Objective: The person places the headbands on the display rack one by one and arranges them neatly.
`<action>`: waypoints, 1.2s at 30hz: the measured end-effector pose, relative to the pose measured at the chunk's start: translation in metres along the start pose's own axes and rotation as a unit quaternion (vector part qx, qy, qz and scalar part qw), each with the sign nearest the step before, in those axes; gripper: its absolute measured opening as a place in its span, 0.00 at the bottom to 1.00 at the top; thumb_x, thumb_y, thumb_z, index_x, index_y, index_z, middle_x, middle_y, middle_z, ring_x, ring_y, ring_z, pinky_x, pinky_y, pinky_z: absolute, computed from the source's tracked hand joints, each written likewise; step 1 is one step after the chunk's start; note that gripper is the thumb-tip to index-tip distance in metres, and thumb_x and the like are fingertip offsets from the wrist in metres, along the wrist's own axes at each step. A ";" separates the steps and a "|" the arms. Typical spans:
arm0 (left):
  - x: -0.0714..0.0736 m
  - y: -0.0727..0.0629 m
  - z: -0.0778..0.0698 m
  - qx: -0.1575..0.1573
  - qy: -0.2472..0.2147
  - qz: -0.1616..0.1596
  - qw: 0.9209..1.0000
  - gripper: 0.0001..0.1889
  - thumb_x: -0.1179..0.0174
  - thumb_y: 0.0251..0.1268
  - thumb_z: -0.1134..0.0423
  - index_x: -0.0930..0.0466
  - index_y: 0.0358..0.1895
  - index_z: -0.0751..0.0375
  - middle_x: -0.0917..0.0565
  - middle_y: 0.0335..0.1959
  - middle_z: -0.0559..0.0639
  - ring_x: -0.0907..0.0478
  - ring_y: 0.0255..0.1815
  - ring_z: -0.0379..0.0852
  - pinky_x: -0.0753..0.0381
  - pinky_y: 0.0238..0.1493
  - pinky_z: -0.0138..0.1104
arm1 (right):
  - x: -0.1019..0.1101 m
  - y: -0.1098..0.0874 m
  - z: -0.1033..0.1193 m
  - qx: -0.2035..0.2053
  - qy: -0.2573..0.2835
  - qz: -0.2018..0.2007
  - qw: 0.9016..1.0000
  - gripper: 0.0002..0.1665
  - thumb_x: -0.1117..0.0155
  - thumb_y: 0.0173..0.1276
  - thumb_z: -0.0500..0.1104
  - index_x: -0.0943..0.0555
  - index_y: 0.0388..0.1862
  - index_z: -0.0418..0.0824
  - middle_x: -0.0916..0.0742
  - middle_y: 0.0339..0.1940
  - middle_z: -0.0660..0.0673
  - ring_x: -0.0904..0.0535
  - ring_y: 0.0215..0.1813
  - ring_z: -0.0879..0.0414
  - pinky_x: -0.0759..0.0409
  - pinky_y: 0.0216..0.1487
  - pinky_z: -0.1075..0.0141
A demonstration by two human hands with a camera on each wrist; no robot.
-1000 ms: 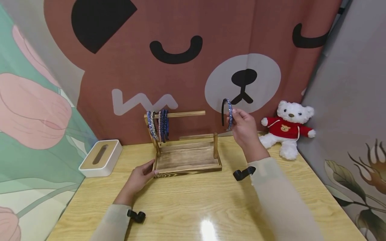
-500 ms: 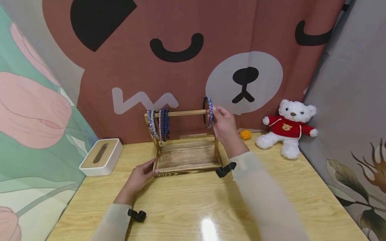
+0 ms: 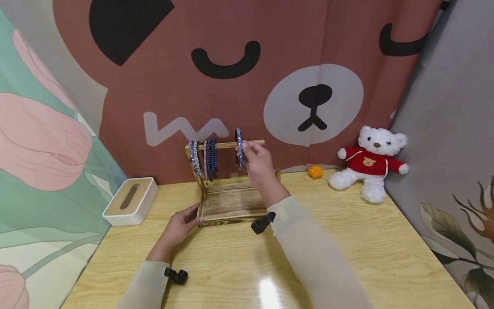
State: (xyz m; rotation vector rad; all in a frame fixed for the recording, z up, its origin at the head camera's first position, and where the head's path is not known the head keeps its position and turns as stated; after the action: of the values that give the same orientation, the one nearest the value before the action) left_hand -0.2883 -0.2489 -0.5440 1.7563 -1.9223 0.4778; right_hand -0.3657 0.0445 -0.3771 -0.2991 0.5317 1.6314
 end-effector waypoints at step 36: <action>0.001 0.001 -0.001 -0.006 0.004 -0.005 1.000 0.35 0.33 0.81 0.57 0.33 0.85 0.59 0.25 0.79 0.63 0.26 0.80 0.62 0.24 0.79 0.54 | -0.041 0.014 -0.056 -0.030 -0.035 -0.035 0.998 0.07 0.36 0.85 0.38 0.13 0.46 0.37 0.14 0.32 0.54 0.21 0.35 0.61 0.24 0.36 0.72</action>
State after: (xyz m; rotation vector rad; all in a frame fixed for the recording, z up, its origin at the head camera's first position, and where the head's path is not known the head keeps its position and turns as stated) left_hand -0.2890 -0.2488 -0.5429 1.7529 -1.9059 0.4697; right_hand -0.3798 -0.0203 -0.4031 -0.3018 0.4156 1.5856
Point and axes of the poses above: each hand's wrist, its own y-axis towards the middle knuckle, its own x-axis out of the back of the hand, z = x × y, the point moved 1 cm from there along y, towards the middle knuckle
